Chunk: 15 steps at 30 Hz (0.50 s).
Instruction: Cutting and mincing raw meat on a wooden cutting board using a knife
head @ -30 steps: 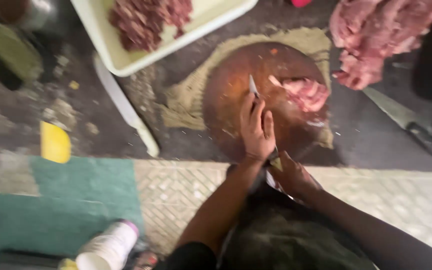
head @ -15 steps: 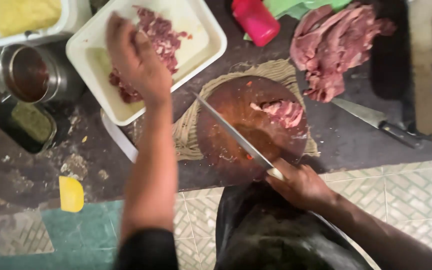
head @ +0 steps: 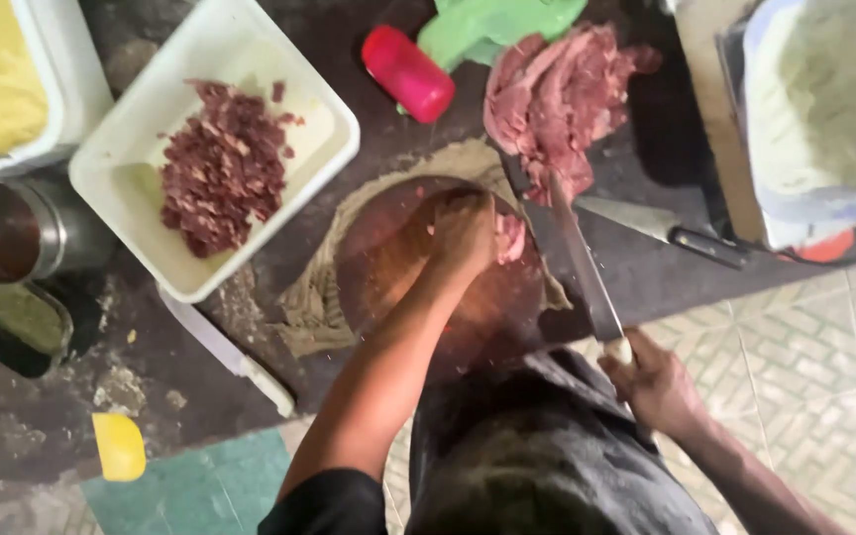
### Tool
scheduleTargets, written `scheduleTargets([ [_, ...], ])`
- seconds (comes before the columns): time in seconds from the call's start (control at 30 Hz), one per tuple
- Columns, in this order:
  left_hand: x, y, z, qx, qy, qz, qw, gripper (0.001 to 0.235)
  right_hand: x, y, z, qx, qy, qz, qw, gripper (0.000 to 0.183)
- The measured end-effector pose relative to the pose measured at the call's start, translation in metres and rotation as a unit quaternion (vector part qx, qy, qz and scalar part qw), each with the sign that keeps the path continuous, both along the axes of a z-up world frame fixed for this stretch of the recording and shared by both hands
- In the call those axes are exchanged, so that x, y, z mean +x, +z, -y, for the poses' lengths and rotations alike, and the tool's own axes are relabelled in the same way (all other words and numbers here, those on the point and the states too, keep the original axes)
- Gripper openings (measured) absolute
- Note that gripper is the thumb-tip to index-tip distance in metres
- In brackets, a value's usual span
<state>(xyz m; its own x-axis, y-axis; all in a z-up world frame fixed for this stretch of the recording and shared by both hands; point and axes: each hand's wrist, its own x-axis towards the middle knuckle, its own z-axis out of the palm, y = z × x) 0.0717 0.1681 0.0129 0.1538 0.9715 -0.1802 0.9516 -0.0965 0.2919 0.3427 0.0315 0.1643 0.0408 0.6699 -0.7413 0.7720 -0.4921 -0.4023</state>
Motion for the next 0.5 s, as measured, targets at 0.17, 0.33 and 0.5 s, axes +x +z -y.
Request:
scheduleTargets([
  [0.17,0.007,0.04,0.022,-0.216,0.148,0.195,0.945,0.023,-0.006,0.044,-0.023,-0.008,-0.043,-0.031,0.999,0.019],
  [0.33,0.014,0.014,0.081,-0.107,0.328,0.501,0.794,0.02,0.02,0.017,-0.017,-0.017,-0.023,-0.055,0.998,0.02],
  [0.5,-0.007,0.083,0.136,-0.011,0.435,0.659,0.613,0.04,0.031,-0.027,-0.012,-0.041,0.068,-0.017,0.997,0.026],
])
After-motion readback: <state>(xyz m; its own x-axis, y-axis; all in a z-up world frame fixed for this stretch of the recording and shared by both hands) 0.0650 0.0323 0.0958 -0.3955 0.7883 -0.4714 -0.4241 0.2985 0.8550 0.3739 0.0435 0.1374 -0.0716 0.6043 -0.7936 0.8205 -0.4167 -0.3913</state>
